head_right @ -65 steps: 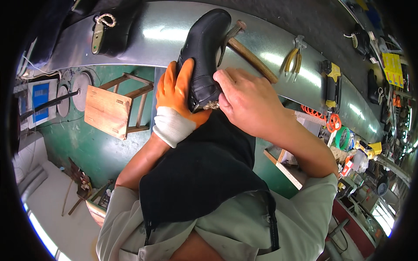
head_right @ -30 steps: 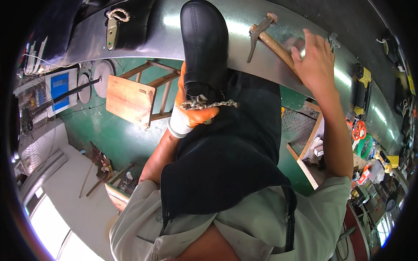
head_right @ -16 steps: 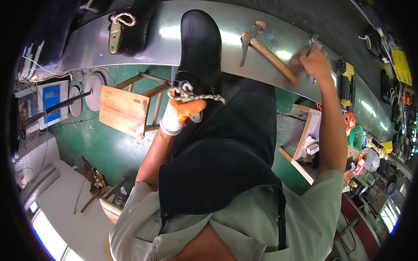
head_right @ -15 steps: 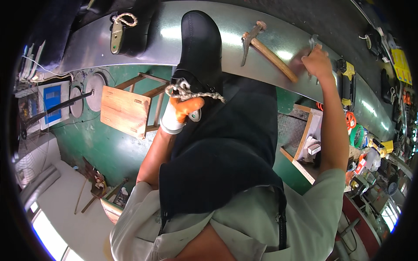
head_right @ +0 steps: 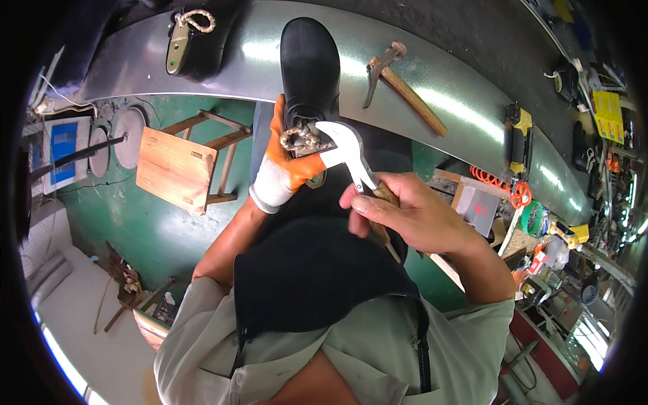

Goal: Shaping and securing shoe uppers onto shoe lasts using lasting pliers and a hammer.

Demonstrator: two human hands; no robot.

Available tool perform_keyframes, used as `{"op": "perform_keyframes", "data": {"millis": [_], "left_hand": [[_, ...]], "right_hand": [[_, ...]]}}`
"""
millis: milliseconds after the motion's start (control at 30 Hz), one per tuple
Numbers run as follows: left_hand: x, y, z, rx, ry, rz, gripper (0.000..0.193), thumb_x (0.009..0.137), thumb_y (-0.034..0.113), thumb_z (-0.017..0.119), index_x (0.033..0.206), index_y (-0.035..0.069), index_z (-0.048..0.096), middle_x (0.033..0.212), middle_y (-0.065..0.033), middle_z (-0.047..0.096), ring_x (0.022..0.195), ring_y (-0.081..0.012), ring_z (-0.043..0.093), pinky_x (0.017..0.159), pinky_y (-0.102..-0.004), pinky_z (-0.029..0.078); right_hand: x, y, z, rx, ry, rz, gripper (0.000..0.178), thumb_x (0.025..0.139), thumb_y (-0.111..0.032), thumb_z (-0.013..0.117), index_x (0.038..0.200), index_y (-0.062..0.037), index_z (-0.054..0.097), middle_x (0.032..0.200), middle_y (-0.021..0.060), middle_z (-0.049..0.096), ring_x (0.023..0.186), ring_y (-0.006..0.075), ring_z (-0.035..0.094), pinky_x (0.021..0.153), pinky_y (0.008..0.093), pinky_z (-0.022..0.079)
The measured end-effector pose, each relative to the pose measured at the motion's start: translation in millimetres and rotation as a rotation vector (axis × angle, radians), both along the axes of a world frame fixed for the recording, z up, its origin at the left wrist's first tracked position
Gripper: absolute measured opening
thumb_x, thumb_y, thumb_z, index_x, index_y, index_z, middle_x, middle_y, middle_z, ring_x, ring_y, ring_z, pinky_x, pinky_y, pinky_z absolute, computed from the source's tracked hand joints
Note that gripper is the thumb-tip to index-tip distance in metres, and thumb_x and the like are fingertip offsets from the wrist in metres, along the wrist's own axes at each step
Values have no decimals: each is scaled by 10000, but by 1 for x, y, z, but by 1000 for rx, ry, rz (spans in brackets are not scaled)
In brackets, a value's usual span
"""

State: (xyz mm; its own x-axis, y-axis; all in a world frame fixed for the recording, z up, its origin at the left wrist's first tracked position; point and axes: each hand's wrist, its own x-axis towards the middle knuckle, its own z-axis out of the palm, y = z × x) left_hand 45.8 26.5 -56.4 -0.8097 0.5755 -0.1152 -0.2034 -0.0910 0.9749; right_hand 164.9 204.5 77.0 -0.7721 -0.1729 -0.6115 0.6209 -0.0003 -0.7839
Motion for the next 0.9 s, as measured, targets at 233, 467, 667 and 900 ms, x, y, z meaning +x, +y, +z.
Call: {"op": "perform_keyframes", "data": {"millis": [233, 467, 667, 900], "left_hand": [[2, 6, -7, 93, -135, -43, 1272, 701, 133, 939, 1585, -46, 42, 1197, -119, 613, 1076, -189, 644, 964, -346, 537], [-8, -25, -3, -368, 484, -209, 1273, 707, 288, 929, 1595, -96, 102, 1552, -291, 406, 1443, -346, 448, 1203, -419, 355], [-134, 27, 18, -282, 925, 414, 653, 790, 376, 846, 1326, 51, 662, 1386, -309, 579, 1285, -461, 568, 1098, -485, 451], [-167, 85, -21, -504, 471, 54, 532, 864, 491, 727, 1126, 28, 728, 1127, -220, 736, 1082, -381, 694, 994, -427, 517]], "right_hand": [[-17, 12, -10, -151, -102, 8, 305, 1068, -230, 579, 1218, 30, 630, 1069, 149, 736, 977, 205, 729, 888, 327, 558], [-33, 15, 2, 6, -169, 110, 247, 1074, -270, 558, 1057, -29, 608, 839, 52, 710, 806, 136, 710, 704, 268, 486], [-21, -12, -21, 237, -78, 42, 280, 1077, -284, 569, 935, -47, 530, 696, 15, 618, 631, 97, 584, 626, 286, 485], [-2, -25, -50, 510, 145, -66, 258, 1047, -251, 628, 972, -15, 555, 685, 95, 631, 597, 196, 624, 592, 340, 494]]}}
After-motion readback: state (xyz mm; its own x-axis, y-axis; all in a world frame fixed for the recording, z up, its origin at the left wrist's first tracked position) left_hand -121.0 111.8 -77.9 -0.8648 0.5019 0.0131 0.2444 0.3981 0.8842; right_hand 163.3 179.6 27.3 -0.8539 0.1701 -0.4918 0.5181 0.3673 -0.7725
